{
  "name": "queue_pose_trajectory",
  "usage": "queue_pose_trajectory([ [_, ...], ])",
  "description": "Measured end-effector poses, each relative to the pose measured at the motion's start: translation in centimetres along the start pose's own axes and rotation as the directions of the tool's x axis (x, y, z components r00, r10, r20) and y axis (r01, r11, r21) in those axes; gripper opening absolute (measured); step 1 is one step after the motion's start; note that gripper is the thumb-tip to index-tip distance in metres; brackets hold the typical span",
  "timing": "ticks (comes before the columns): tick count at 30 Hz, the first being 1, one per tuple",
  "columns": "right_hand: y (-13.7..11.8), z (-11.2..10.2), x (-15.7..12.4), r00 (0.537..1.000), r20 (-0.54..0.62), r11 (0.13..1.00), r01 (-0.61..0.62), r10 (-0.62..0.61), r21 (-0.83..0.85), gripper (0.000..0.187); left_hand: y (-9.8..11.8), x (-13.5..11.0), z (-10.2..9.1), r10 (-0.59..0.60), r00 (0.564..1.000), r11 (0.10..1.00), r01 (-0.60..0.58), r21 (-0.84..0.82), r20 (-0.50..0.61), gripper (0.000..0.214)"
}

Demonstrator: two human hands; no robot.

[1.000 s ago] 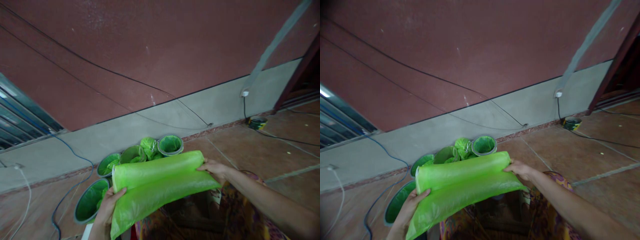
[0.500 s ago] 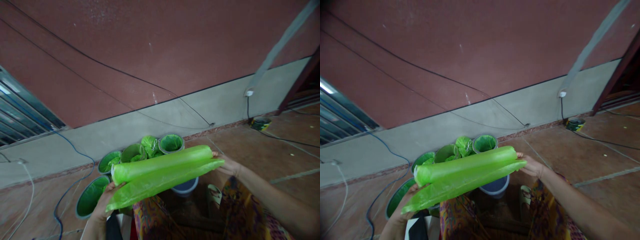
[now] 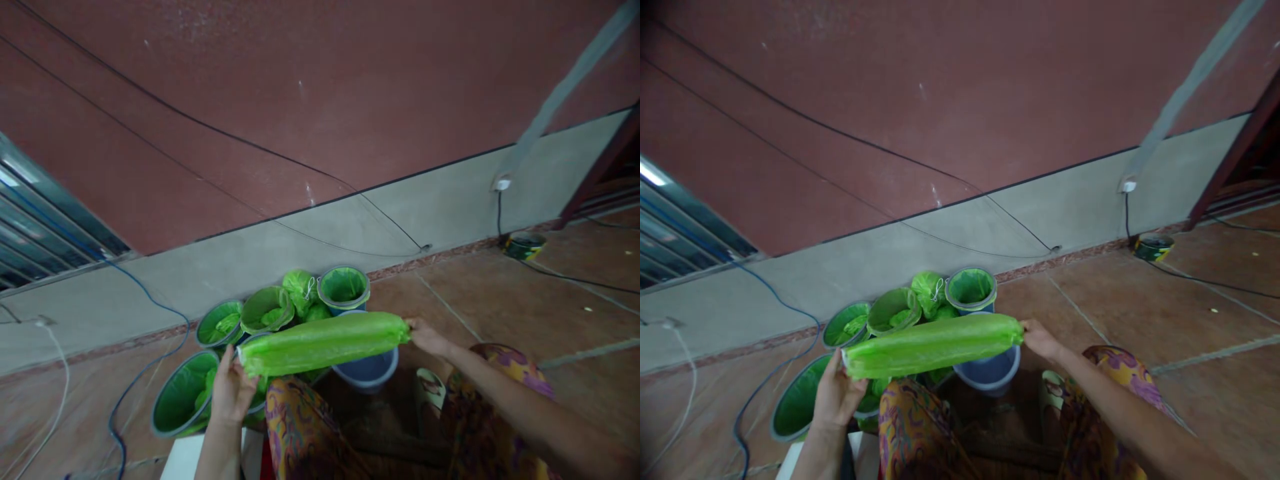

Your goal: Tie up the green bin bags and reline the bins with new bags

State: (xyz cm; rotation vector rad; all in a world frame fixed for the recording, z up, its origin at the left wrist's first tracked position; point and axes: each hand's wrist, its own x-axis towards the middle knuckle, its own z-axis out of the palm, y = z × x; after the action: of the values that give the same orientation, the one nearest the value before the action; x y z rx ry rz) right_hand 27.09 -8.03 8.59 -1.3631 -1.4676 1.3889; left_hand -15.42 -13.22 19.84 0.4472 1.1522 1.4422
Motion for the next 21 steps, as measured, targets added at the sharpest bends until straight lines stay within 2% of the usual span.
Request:
queue_pose_trajectory([
  [3, 0.9, 1.0, 1.0, 0.999, 0.042, 0.937, -0.003, 0.018, -0.348, 0.010, -1.0, 0.9, 2.0, 0.026, 1.000, 0.956, -0.024, 0.291, -0.002, 0.026],
  [5, 1.7, 1.5, 1.5, 0.997, 0.045, 0.886, -0.042, 0.070, -0.462, 0.002, -2.5, 2.1, 3.5, 0.001, 1.000, 0.888, -0.014, 0.459, 0.027, 0.034],
  [7, 2.5, 1.6, 2.0, 0.992, 0.032, 0.855, -0.088, 0.121, -0.511, 0.002, -4.6, 3.4, 4.9, -0.047, 0.998, 0.824, 0.009, 0.566, 0.052, 0.039],
  [8, 2.9, 1.5, 2.2, 0.990, 0.031, 0.843, -0.100, 0.137, -0.528, 0.002, -6.0, 4.0, 5.6, -0.080, 0.995, 0.800, 0.027, 0.599, 0.061, 0.041],
  [10, 3.5, 1.0, 2.7, 0.989, 0.032, 0.816, -0.102, 0.146, -0.569, 0.016, -9.1, 5.3, 7.0, -0.163, 0.979, 0.786, 0.053, 0.616, 0.123, 0.042],
  [13, 3.5, 0.3, 3.9, 0.992, 0.073, 0.804, -0.037, 0.100, -0.594, 0.036, -14.1, 7.0, 8.9, -0.308, 0.924, 0.786, 0.112, 0.608, 0.228, 0.033],
  [17, 2.7, 0.3, 6.0, 0.979, 0.190, 0.792, 0.055, 0.078, -0.609, 0.038, -19.4, 9.6, 10.8, -0.474, 0.851, 0.708, 0.217, 0.672, 0.225, 0.019],
  [21, 2.8, 1.6, 8.2, 0.961, 0.236, 0.722, 0.061, 0.144, -0.689, 0.037, -22.6, 12.7, 11.5, -0.562, 0.803, 0.662, 0.292, 0.690, 0.199, 0.027],
])
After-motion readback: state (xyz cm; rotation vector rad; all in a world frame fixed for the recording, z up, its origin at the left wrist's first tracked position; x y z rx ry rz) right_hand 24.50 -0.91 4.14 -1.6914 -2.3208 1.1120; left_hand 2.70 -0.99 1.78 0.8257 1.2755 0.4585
